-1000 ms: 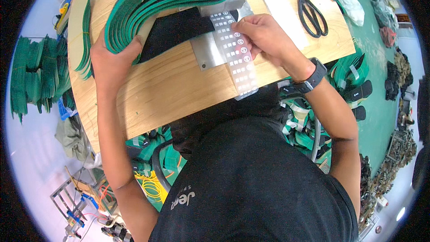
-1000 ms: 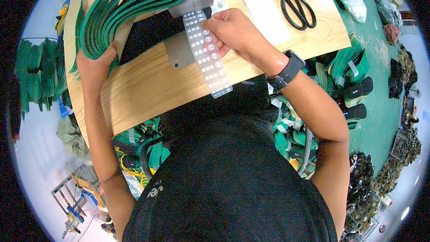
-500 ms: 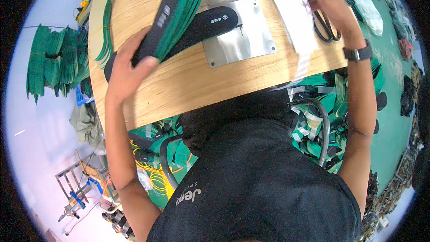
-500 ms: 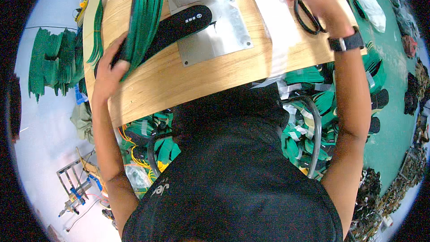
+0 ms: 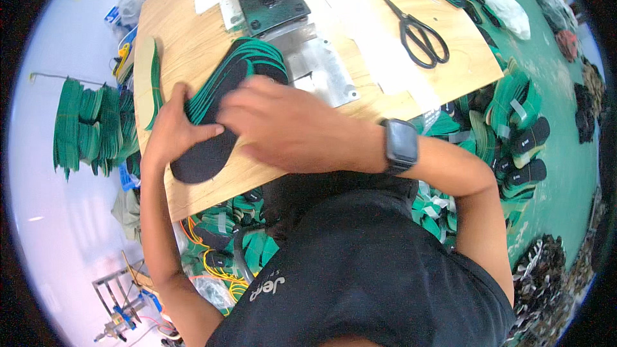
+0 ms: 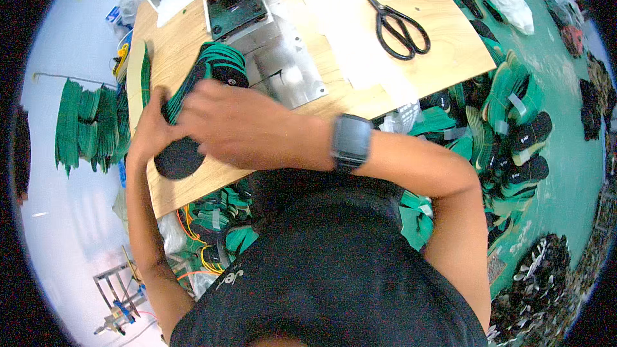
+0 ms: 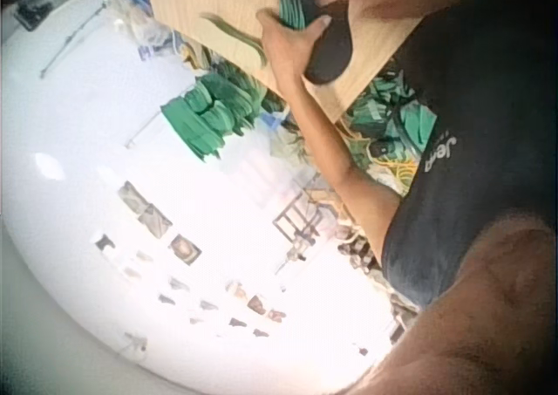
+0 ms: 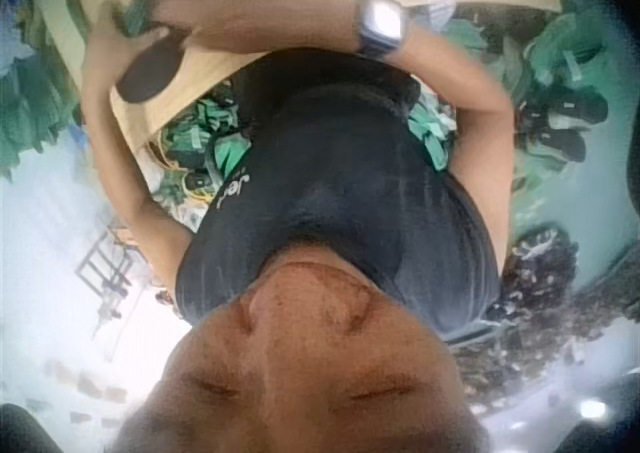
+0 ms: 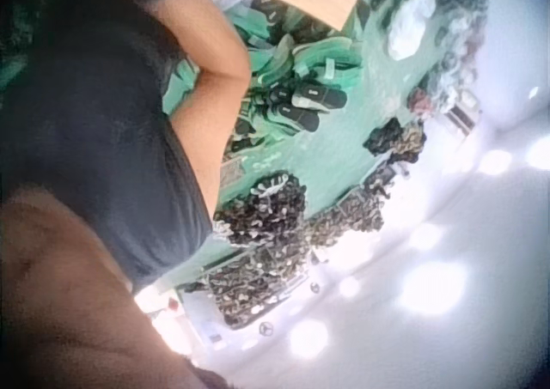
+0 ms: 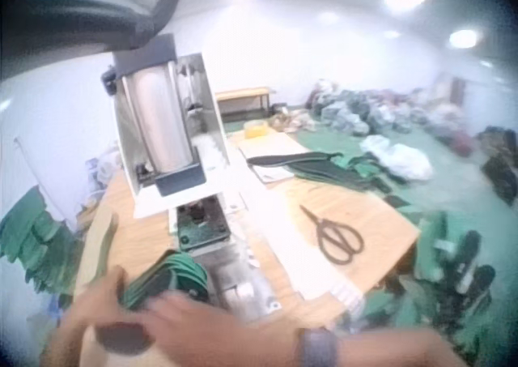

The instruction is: The person handles a stack of green and black shoe insoles, placing them one at a time on a workspace to peel and apply circular labels from a sheet to the heel area. They use scissors to cut sections of the label sheet as they work.

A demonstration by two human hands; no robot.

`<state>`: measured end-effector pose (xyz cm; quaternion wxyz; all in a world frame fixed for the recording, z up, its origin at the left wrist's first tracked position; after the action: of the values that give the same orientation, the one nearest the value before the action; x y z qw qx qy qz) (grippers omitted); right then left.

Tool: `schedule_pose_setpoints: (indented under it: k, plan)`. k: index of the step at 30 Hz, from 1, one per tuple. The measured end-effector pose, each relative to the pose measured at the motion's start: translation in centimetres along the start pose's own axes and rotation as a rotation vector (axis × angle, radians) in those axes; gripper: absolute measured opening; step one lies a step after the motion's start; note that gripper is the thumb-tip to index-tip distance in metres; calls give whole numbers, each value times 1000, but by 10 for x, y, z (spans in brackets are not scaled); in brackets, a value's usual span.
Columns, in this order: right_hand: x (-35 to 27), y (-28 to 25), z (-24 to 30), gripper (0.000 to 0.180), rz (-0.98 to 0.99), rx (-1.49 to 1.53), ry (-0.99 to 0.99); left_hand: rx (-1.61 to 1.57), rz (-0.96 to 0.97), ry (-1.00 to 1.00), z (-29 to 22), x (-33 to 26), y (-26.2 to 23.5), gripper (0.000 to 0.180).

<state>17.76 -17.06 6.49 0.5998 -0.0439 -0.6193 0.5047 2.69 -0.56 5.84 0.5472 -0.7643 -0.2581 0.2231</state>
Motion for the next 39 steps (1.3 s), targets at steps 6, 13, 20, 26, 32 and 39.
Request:
schedule_pose_setpoints:
  k: [6, 13, 20, 26, 32, 39]
  plan:
    - [53, 15, 25, 33, 106, -154, -82, 204, -264, 423, -22, -62, 7, 59]
    - [23, 46, -18, 41, 582, -21, 225, 18, -198, 231, -4, -95, -5, 75]
    - [24, 74, -23, 41, 488, 10, 169, -299, -453, 142, 44, -97, 24, 83]
    - [33, 60, -19, 42, 571, 88, 278, -439, -574, 111, 57, -104, 38, 93]
    - [37, 71, -12, 49, 488, 87, 213, -154, -735, 189, 57, -99, 28, 109]
    - [12, 56, -27, 54, 423, -24, 158, -316, -589, 169, 55, -104, 37, 73]
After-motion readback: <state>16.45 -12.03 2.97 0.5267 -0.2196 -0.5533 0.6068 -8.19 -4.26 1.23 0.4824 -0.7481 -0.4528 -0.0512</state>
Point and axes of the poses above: each hand's wrist, its own x-axis towards the middle knuckle, its own y-axis out of the palm, z = x × y, the point moved 3 cm from there along x, towards the middle knuckle, and after that the axes turned 4 degrees about y, right-handed, at the moved point
